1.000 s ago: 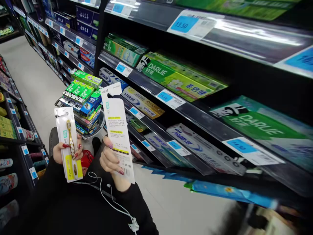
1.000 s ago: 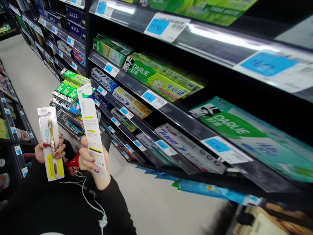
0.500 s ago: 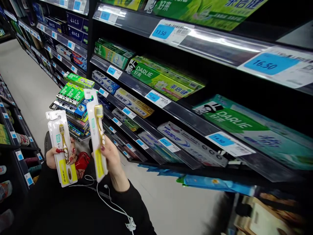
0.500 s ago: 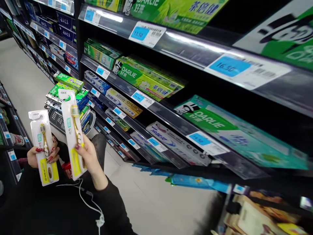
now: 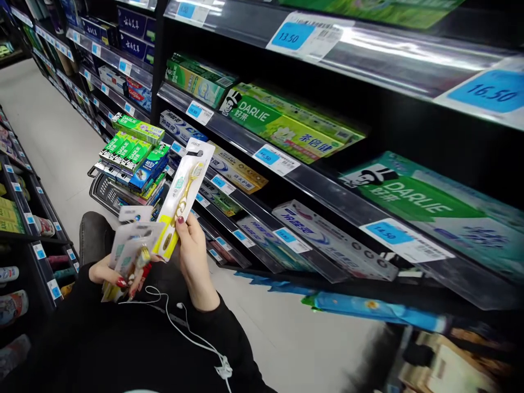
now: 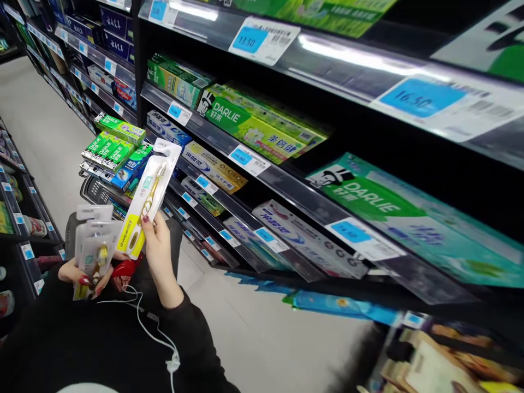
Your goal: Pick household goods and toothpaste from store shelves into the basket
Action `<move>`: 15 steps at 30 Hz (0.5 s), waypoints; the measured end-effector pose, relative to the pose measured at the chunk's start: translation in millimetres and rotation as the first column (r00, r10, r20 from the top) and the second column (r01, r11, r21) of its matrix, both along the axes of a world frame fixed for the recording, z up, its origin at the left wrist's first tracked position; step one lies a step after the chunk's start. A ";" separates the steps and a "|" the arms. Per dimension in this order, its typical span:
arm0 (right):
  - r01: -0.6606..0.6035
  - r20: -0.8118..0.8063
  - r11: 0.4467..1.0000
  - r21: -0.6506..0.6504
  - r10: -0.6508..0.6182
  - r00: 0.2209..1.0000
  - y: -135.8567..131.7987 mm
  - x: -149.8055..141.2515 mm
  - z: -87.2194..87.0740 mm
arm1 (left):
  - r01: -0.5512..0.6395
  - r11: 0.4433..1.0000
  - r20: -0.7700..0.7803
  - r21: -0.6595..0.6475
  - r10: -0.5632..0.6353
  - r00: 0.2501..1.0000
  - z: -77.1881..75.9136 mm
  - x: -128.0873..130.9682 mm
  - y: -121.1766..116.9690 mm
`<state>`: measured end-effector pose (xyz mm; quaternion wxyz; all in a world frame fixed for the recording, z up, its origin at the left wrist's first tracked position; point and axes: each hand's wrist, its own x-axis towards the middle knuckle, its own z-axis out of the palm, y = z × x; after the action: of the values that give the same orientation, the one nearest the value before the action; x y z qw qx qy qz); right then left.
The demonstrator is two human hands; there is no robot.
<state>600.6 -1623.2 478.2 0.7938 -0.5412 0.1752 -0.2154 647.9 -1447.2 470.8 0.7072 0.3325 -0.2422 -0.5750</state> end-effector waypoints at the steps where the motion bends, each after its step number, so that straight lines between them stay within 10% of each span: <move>1: -0.017 0.008 1.000 0.009 0.017 1.000 -2.3 -1.5 -2.3 | 0.045 0.999 0.021 0.017 -0.045 0.999 -1.7 -0.9 0.6; 8: 0.142 0.071 0.988 -0.068 -0.137 0.988 -67.4 -28.1 0.3 | -0.012 0.994 0.595 0.110 -0.056 0.802 -2.8 1.2 1.1; 11: 0.222 0.070 0.948 -0.227 -0.211 0.975 -102.4 -39.4 18.6 | -0.043 0.995 0.610 0.088 -0.020 0.792 -3.8 3.0 2.5; 15: 0.016 -0.159 0.860 -0.510 -0.112 0.981 -128.8 -49.2 40.4 | -0.039 0.982 0.483 0.182 -0.055 0.874 -26.0 3.9 9.2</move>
<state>551.4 -1752.0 518.5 0.5968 -0.7416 0.2027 -0.2296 651.8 -1438.0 444.8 0.5869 0.5300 -0.3587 -0.4960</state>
